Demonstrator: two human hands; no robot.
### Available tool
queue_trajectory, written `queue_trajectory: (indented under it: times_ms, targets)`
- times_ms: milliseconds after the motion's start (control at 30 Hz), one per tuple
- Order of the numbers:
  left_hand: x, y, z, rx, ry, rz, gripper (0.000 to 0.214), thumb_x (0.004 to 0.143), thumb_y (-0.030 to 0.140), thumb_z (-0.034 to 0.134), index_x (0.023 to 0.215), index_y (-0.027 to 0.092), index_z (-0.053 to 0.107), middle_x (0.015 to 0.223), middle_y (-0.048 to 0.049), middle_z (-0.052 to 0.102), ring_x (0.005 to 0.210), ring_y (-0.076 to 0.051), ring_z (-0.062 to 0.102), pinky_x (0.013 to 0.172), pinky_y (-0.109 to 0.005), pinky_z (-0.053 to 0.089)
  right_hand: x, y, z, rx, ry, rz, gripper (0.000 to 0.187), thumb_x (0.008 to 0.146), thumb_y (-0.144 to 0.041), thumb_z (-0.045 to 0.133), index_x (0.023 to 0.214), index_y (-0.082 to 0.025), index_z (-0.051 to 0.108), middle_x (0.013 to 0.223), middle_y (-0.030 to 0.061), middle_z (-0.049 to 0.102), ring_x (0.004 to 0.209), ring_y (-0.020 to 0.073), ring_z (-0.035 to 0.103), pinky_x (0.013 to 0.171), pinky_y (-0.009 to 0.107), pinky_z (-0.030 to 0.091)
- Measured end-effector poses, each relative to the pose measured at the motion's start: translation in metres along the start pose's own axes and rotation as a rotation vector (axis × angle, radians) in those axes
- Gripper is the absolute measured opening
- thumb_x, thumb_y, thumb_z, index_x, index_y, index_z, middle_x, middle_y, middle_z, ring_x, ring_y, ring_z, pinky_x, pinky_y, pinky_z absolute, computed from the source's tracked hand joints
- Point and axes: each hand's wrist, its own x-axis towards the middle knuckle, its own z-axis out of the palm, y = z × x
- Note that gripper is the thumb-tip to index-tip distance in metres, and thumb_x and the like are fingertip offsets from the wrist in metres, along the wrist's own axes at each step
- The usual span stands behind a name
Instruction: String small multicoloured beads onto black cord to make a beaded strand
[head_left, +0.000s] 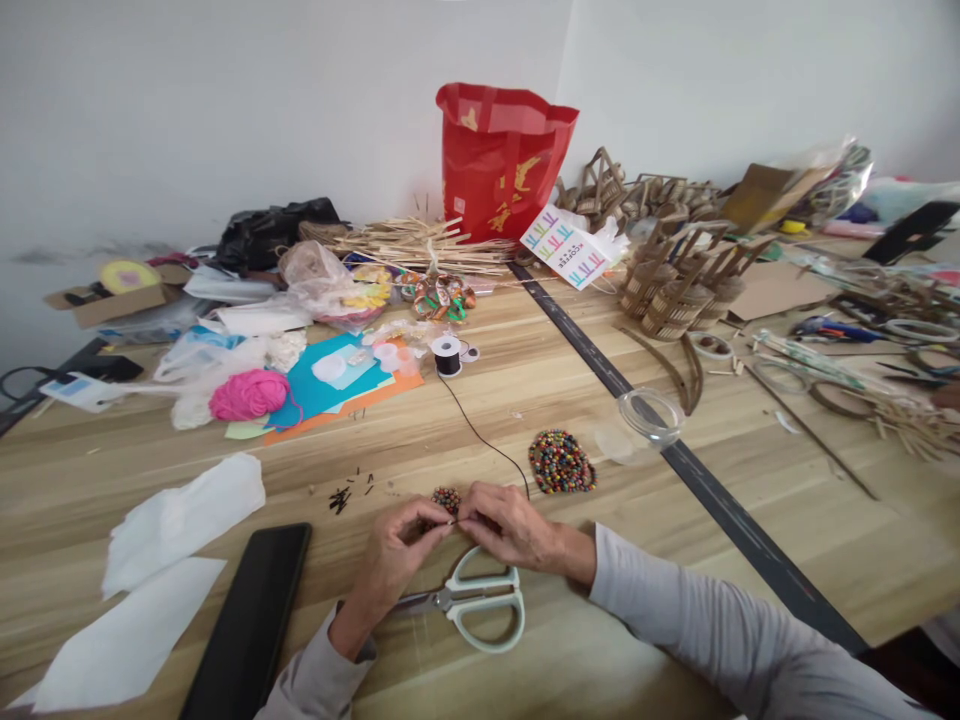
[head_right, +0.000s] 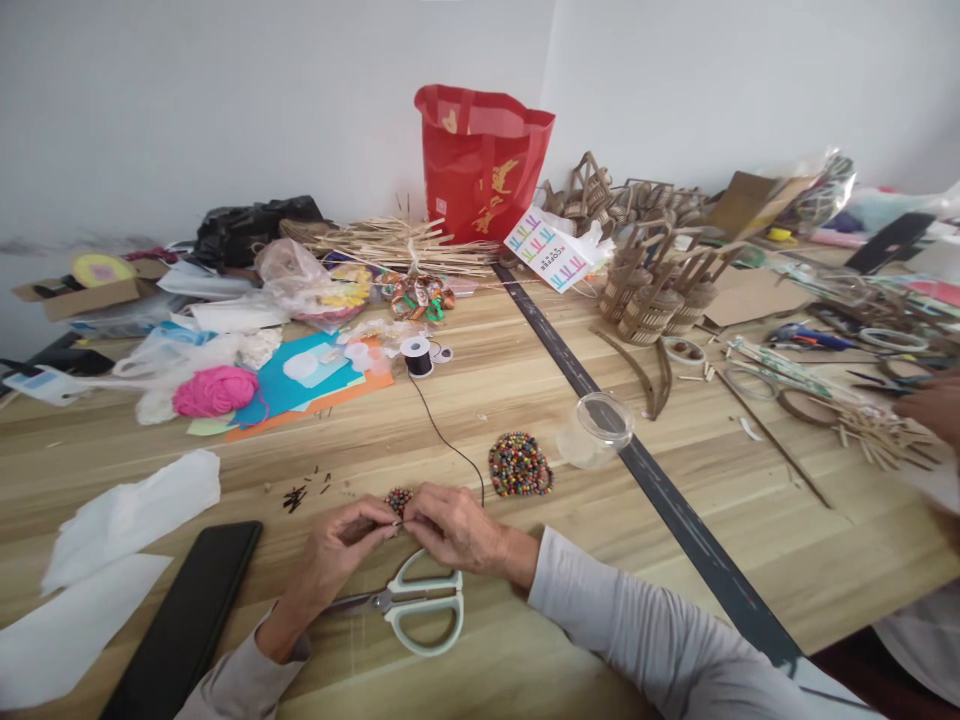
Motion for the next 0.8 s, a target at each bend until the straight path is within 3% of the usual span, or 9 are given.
queue_trajectory:
  times_ms: [800]
  targets:
    - [0.003, 0.0042, -0.0004, 0.025, -0.006, 0.055, 0.005, 0.073, 0.014, 0.07, 0.071, 0.016, 0.073, 0.071, -0.0062, 0.073, 0.069, -0.018, 0.067, 0.064, -0.026, 0.054, 0.0002, 0.0005, 0.0004, -0.008, 0.025, -0.001, 0.007, 0.092, -0.017, 0.048, 0.087, -0.017, 0.053, 0.079, 0.0059, 0.061, 0.071, 0.0142, 0.057, 0.063, 0.023, 0.046]
